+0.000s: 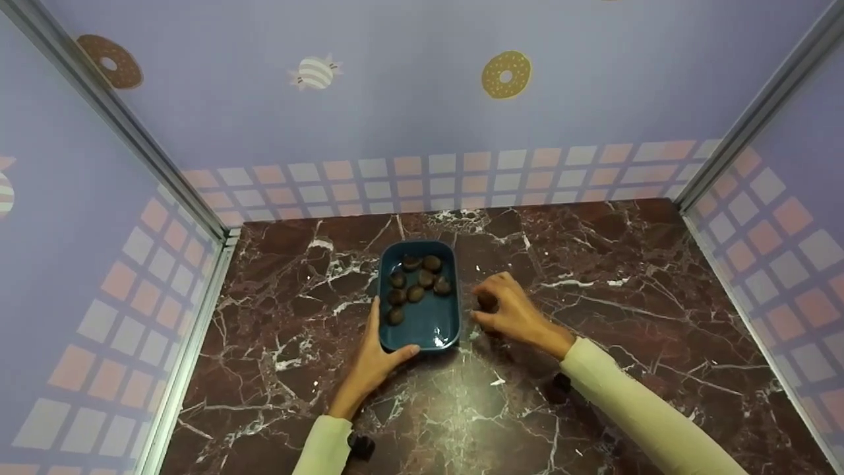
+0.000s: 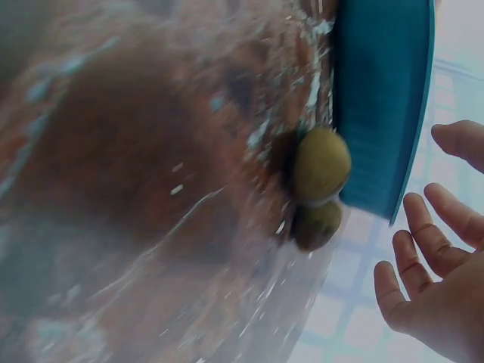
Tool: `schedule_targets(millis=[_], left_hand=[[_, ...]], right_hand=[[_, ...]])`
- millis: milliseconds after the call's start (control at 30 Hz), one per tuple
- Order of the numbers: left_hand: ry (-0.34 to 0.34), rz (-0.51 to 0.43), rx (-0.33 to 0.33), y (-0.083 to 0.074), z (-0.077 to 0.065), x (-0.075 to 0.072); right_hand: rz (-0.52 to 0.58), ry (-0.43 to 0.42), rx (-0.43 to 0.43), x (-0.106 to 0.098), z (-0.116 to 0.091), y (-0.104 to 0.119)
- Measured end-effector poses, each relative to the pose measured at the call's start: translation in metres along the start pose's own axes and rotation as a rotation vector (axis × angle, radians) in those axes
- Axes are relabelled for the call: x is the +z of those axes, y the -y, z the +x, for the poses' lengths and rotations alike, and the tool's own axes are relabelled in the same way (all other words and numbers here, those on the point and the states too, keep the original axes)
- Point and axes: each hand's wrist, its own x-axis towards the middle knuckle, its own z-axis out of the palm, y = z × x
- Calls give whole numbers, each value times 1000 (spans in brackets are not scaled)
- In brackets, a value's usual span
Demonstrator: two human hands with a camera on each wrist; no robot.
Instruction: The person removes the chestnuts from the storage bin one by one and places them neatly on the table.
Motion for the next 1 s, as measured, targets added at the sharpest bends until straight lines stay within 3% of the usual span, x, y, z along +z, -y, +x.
schedule_targets(millis=[467, 1000], left_hand=[[1, 6, 7, 0, 1, 0], [19, -28, -39, -3, -1, 0]], right_hand=[[-100, 48, -156, 34, 29, 26], [-142, 191, -160, 51, 57, 44]])
